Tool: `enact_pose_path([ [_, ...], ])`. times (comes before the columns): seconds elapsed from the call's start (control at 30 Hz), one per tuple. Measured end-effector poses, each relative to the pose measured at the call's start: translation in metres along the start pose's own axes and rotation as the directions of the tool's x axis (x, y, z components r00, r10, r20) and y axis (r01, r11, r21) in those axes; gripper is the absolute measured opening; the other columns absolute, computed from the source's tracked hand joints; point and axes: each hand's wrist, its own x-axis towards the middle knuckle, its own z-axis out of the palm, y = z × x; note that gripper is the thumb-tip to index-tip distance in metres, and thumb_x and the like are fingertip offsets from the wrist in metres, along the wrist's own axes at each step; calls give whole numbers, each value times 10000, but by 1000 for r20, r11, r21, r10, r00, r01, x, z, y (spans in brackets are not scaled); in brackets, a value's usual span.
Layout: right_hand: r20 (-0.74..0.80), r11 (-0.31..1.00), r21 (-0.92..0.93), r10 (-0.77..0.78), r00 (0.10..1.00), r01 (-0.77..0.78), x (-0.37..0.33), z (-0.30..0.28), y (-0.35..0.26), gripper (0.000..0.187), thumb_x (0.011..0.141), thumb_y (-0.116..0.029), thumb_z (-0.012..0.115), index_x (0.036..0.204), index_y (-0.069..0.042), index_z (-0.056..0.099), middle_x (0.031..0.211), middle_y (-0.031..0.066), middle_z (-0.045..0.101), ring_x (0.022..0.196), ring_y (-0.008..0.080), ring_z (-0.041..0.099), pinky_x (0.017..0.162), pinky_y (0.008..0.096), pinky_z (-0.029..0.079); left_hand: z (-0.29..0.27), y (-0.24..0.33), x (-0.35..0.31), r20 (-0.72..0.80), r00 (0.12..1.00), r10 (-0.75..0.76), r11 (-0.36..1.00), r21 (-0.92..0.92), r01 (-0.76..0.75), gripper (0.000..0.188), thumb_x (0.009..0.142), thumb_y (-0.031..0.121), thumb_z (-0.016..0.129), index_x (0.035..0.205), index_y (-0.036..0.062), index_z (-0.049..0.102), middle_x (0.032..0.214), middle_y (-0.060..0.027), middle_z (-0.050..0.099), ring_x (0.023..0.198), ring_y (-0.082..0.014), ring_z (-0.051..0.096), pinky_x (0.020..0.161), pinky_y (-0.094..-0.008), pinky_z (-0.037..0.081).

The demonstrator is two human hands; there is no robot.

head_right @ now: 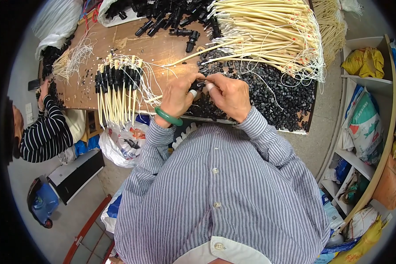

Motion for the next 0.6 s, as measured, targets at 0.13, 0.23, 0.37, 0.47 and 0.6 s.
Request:
enact_pose_path([
  [0.13, 63, 991, 27, -131, 989, 129, -1, 4, 3, 147, 769, -21, 640, 909, -30, 681, 629, 28, 626, 447, 126, 472, 440, 263, 396, -7, 9, 2, 83, 996, -38, 973, -225, 56, 368, 632, -75, 560, 957, 82, 633, 814, -47, 628, 731, -212, 573, 663, -324, 459],
  [0.23, 70, 987, 5, -160, 985, 160, 0, 4, 2, 141, 776, -25, 639, 911, -27, 679, 638, 33, 631, 451, 133, 478, 448, 270, 404, -9, 8, 3, 25, 1000, 3, 960, -279, 4, 318, 627, -75, 578, 895, 83, 644, 788, -39, 624, 709, -194, 558, 642, -311, 449],
  [0.37, 34, 989, -84, -119, 992, 121, -1, 2, -1, 137, 781, -31, 643, 913, -22, 681, 643, 38, 633, 456, 141, 486, 458, 276, 412, -7, 3, 3, -227, 962, 155, 961, -191, -200, 259, 636, -80, 618, 843, 69, 668, 884, -34, 653, 756, -163, 563, 664, -271, 452],
  [0.47, 77, 982, 170, -95, 993, 81, -2, -1, 0, 133, 785, -28, 636, 909, -15, 682, 619, 32, 620, 453, 122, 475, 447, 263, 393, -3, 6, 3, -330, 906, 264, 886, -289, -364, 192, 633, -76, 653, 754, 73, 654, 860, -18, 642, 735, -141, 539, 639, -267, 435],
  [0.6, 116, 975, 220, 17, 993, -42, -6, -1, 0, 127, 793, -34, 621, 901, -7, 683, 590, 18, 595, 447, 98, 445, 433, 246, 359, -2, -10, 9, -338, 863, 375, 887, -140, -440, 183, 660, -59, 685, 766, 89, 670, 883, -23, 657, 760, -127, 555, 649, -246, 451],
])
